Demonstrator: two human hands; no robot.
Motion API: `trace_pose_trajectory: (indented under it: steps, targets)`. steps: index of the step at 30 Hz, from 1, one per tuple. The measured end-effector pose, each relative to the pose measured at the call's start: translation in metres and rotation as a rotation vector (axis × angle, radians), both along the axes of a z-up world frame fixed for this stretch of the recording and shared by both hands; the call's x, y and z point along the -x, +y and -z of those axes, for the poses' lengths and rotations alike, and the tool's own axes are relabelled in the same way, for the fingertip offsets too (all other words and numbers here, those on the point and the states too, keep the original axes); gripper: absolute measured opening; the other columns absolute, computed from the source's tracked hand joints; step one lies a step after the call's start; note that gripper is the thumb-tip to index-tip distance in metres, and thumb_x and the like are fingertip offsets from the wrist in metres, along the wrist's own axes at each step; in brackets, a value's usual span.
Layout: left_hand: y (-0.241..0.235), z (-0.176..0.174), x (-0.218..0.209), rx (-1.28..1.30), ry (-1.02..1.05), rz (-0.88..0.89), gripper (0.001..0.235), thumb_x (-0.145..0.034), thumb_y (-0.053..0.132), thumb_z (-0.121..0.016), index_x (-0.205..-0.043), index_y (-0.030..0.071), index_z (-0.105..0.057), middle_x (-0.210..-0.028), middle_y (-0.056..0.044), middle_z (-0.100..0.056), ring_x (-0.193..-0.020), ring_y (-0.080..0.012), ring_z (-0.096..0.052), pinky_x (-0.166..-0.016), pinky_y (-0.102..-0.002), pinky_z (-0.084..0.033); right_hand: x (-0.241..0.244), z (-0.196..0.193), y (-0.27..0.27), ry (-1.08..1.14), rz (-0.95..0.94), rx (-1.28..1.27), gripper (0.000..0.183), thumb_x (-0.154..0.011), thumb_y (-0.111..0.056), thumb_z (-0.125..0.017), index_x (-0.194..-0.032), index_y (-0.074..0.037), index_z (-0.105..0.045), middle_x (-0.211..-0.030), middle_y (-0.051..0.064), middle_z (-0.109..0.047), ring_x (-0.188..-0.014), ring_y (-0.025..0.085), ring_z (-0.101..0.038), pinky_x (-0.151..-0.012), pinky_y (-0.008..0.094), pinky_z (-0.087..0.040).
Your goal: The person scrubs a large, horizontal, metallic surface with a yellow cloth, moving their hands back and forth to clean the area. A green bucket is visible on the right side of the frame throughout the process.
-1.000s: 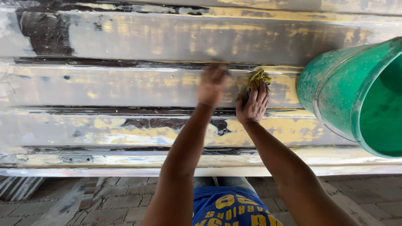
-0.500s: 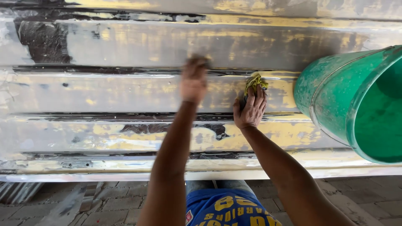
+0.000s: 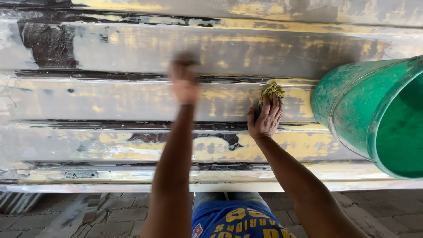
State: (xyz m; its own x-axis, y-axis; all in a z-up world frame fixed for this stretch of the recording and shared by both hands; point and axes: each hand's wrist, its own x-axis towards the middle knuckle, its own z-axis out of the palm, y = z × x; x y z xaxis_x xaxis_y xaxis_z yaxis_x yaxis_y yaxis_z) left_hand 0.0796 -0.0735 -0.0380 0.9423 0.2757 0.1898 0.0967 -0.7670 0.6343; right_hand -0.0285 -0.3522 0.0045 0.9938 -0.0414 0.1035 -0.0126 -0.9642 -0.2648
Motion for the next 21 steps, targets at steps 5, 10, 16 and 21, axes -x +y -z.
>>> trace_pose_trajectory:
  steps: [5, 10, 16, 21]
  targets:
    - [-0.049, 0.011, -0.005, -0.095, -0.221, 0.341, 0.027, -0.101, 0.002, -0.057, -0.117, 0.024, -0.061, -0.139, 0.004, -0.062, -0.143, -0.0208, -0.052, -0.116, -0.036, -0.051, 0.001, -0.005, -0.002, 0.006, -0.011, -0.012, 0.067, -0.099, -0.039, -0.059, -0.155, -0.008, -0.037, -0.162, 0.025, -0.031, -0.147, 0.051, -0.031, -0.121, 0.064, -0.026]
    - [0.091, 0.03, -0.005, 1.845, -0.173, 0.148, 0.029, -0.106, 0.006, -0.052, -0.132, 0.003, -0.064, -0.123, -0.008, -0.069, -0.077, -0.0088, -0.053, -0.066, -0.02, -0.045, -0.001, -0.005, 0.0, 0.017, 0.01, -0.017, 0.068, -0.098, -0.038, -0.06, -0.155, -0.008, -0.037, -0.163, 0.025, -0.031, -0.147, 0.051, -0.031, -0.121, 0.064, -0.026]
    - [-0.012, 0.006, -0.006, 0.208, -0.199, -0.141, 0.037, -0.098, 0.001, -0.056, -0.134, 0.011, -0.058, -0.125, -0.005, -0.064, -0.102, -0.0145, -0.064, -0.083, -0.023, -0.058, -0.002, -0.006, 0.001, 0.015, 0.01, -0.016, 0.068, -0.098, -0.038, -0.06, -0.154, -0.008, -0.038, -0.163, 0.024, -0.031, -0.148, 0.051, -0.031, -0.12, 0.064, -0.026]
    - [-0.07, -0.018, -0.007, -0.059, -0.184, 0.437, 0.023, -0.086, 0.001, -0.063, -0.102, 0.016, -0.07, -0.13, -0.001, -0.064, -0.135, -0.0267, -0.055, -0.106, -0.04, -0.056, -0.001, 0.014, -0.013, 0.039, 0.067, -0.117, 0.056, -0.101, -0.028, -0.059, -0.152, -0.012, -0.042, -0.161, 0.023, -0.034, -0.146, 0.047, -0.034, -0.118, 0.061, -0.031]
